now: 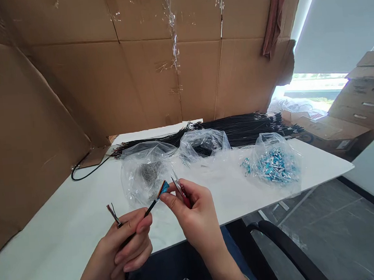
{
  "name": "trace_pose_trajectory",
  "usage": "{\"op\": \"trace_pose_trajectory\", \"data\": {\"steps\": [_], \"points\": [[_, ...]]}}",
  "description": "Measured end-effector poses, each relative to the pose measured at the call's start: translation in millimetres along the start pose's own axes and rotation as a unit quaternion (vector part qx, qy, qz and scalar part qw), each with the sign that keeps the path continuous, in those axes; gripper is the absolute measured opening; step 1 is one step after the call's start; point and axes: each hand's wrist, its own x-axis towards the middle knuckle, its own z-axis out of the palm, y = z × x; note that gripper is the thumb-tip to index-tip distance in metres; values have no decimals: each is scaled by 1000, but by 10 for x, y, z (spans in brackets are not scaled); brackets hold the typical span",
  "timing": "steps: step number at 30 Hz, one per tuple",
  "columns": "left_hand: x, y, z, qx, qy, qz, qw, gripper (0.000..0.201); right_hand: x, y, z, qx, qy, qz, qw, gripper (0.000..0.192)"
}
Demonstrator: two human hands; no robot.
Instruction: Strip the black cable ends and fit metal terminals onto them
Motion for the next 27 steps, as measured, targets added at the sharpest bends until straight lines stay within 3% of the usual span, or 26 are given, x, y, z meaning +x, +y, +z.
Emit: {"op": "trace_pose_trajectory", "data": {"steps": [3, 4, 7, 9, 11, 13, 16, 18, 21, 24, 27], "points": [[-80, 103, -138, -72, -26, -13, 997, 27, 101, 24, -236, 6, 154, -73, 985, 21], [-110, 139, -159, -83, -2, 10, 996, 27, 139, 21, -328, 28, 190, -82, 978, 23], [-149, 200, -115, -64, 72, 24, 995, 25, 235, 22, -554, 40, 170, -41, 984, 29], [-128, 188, -35, -43, 86, 18, 995, 24, 285, 54, -660, 4, 153, -31, 988, 32], [-93, 148, 29, -5, 95, 34, 995, 27, 338, 96, -784, -61, 184, -45, 980, 33], [-68, 100, 51, 52, 107, 73, 990, 30, 401, 112, -988, -165, 236, -52, 956, 34], [-67, 45, 28, 148, 133, 134, 971, 30, 520, 69, -1493, -312, 316, -49, 895, 29], [-88, 17, 6, 209, 152, 158, 953, 30, 624, 46, -1920, -523, 302, 34, 796, 27], [-138, -18, -8, 271, 153, 176, 934, 34, 803, 125, -2514, -697, 249, 136, 658, 37], [-186, -35, 3, 282, 153, 179, 930, 39, 956, 324, -2876, -716, 179, 145, 659, 39], [-193, -29, 19, 259, 142, 179, 939, 38, 1048, 513, -2998, -713, 109, 142, 678, 37]]}}
